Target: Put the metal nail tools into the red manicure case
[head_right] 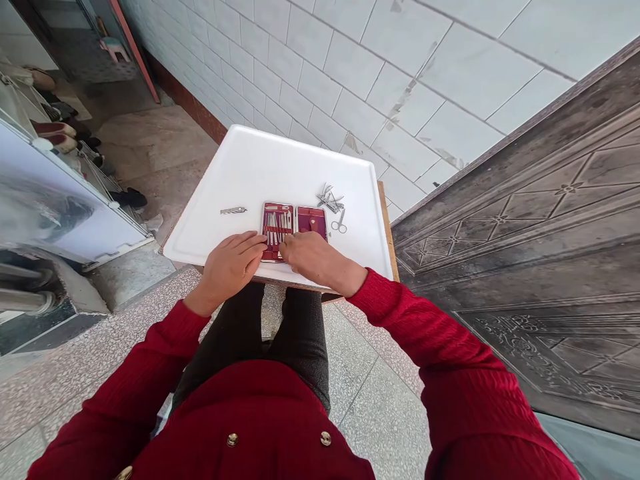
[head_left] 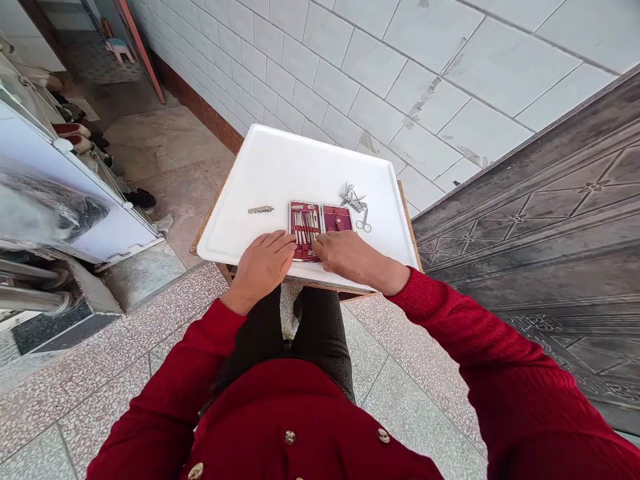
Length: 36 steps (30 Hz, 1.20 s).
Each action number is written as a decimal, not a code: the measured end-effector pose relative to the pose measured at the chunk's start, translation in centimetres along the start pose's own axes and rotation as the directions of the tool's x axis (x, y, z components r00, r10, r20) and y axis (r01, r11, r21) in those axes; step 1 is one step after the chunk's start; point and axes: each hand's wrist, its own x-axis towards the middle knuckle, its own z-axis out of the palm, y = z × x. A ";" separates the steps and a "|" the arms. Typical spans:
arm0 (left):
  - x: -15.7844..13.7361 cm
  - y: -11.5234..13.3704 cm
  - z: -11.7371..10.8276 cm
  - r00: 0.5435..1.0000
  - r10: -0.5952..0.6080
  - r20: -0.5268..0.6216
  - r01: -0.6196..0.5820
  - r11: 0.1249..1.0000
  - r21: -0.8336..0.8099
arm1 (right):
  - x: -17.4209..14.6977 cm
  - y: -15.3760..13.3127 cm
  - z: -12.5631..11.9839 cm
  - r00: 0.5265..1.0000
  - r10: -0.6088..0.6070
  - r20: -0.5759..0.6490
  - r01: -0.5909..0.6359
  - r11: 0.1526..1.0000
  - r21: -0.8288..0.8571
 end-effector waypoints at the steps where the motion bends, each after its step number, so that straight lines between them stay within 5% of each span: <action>1: 0.0 0.0 0.0 1.000 -0.003 0.001 0.003 1.000 0.002 | 0.0 0.0 0.0 1.000 -0.012 -0.004 0.012 1.000 0.000; 18: 0.0 0.1 -0.2 1.000 0.005 0.029 -0.005 1.000 0.010 | 1.2 -0.1 0.6 0.993 -0.093 -0.075 0.102 0.987 0.127; 23: 0.0 0.1 -0.3 0.999 0.011 0.033 -0.011 1.000 0.004 | 1.0 0.3 2.1 0.975 -0.111 -0.195 0.148 0.971 0.190; 30: -0.1 0.2 -0.2 1.000 0.024 0.003 -0.024 0.999 0.028 | 0.3 -0.4 5.6 0.888 0.086 -0.452 0.124 0.901 0.415; 36: -0.1 0.1 -0.2 1.000 0.022 0.007 -0.022 0.999 0.024 | 0.5 -1.6 7.0 0.828 0.213 -0.519 0.061 0.886 0.460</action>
